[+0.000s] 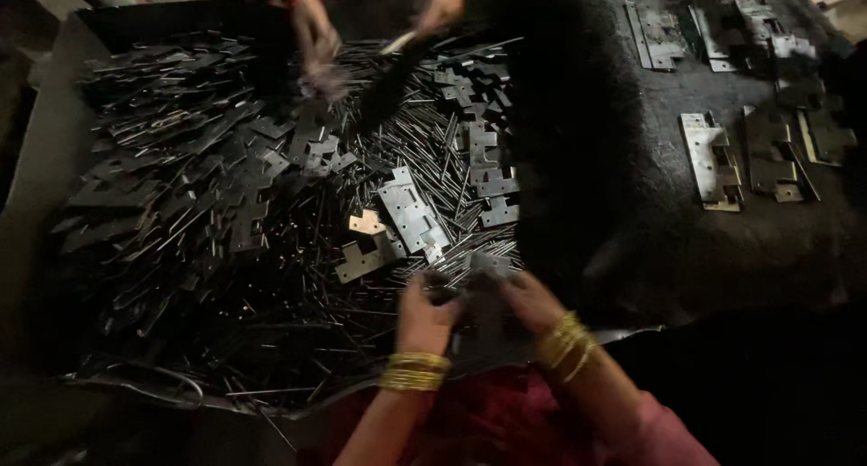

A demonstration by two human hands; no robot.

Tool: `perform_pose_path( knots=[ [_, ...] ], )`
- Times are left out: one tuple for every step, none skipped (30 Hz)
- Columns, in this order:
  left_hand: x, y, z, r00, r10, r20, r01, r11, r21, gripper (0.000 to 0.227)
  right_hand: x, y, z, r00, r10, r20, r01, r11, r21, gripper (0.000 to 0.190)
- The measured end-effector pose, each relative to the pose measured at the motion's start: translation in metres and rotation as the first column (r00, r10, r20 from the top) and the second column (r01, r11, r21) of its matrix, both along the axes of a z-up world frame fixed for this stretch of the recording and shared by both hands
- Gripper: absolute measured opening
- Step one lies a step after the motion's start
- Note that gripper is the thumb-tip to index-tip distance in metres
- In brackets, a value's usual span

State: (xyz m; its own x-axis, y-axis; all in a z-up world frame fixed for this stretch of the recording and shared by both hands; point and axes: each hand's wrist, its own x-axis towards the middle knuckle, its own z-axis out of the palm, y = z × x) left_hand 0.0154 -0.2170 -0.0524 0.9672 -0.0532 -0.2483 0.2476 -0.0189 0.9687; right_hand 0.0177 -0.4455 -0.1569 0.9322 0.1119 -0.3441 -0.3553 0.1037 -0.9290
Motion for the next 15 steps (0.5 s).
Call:
perform_pose_path(
  knots=[
    [-0.003,-0.007,-0.002,0.998,-0.042,0.038,0.039,0.995,0.095,0.041,0.003,0.006,-0.013,0.993,-0.120,-0.007,0.120,0.989,0.087,0.024],
    [-0.004,-0.009,-0.004,0.994,-0.083,0.075,0.067,0.980,0.190,0.040,0.012,0.016,-0.023,0.972,-0.232,-0.022,0.233,0.957,0.170,0.022],
    [-0.003,-0.006,-0.006,0.995,-0.036,0.096,0.022,0.990,0.142,0.039,0.023,0.017,-0.025,0.939,-0.340,-0.045,0.340,0.906,0.251,0.021],
    [0.001,0.000,-0.008,0.993,0.011,0.115,-0.022,0.995,0.095,0.039,0.041,0.013,-0.021,0.917,-0.399,-0.001,0.393,0.904,0.168,0.022],
    [0.006,0.007,-0.009,0.990,0.060,0.131,-0.066,0.997,0.047,0.038,0.063,0.005,-0.014,0.904,-0.416,0.096,0.418,0.908,0.000,0.023],
    [0.010,0.019,-0.011,0.996,0.074,0.058,-0.077,0.996,0.047,0.033,0.084,0.001,-0.005,0.906,-0.378,0.188,0.412,0.889,-0.201,0.024],
    [0.014,0.032,-0.012,0.996,0.088,-0.016,-0.087,0.995,0.049,0.029,0.104,-0.002,0.004,0.953,-0.234,0.191,0.299,0.824,-0.482,0.025],
    [0.018,0.040,-0.013,0.991,0.104,-0.088,-0.099,0.994,0.051,0.025,0.123,-0.002,0.011,0.987,-0.068,0.148,0.157,0.644,-0.749,0.026],
    [0.022,0.048,-0.013,0.992,0.107,-0.067,-0.108,0.994,-0.009,0.023,0.141,0.002,0.015,0.995,0.081,0.065,0.026,0.416,-0.909,0.028],
    [0.026,0.055,-0.012,0.993,0.112,-0.044,-0.115,0.991,-0.067,0.020,0.156,0.008,0.018,0.971,0.237,-0.022,-0.045,0.092,-0.995,0.030],
    [0.031,0.059,-0.011,0.993,0.118,-0.021,-0.120,0.985,-0.126,0.018,0.166,0.014,0.019,0.930,0.368,0.014,0.024,-0.024,-0.999,0.022],
    [0.034,0.061,-0.011,0.994,0.103,-0.036,-0.105,0.992,-0.070,0.017,0.173,0.019,0.018,0.872,0.488,0.027,0.103,-0.129,-0.986,0.013],
    [0.037,0.060,-0.010,0.995,0.088,-0.051,-0.089,0.996,-0.015,0.016,0.175,0.023,0.018,0.799,0.601,0.023,0.194,-0.221,-0.956,0.007],
    [0.044,0.057,-0.010,0.996,0.068,-0.063,-0.066,0.997,0.038,0.015,0.177,0.024,0.019,0.758,0.648,0.079,0.253,-0.180,-0.951,0.008],
    [0.054,0.051,-0.011,0.997,0.043,-0.068,-0.037,0.995,0.092,0.016,0.177,0.021,0.023,0.711,0.691,0.133,0.309,-0.136,-0.941,0.010]
  ],
)
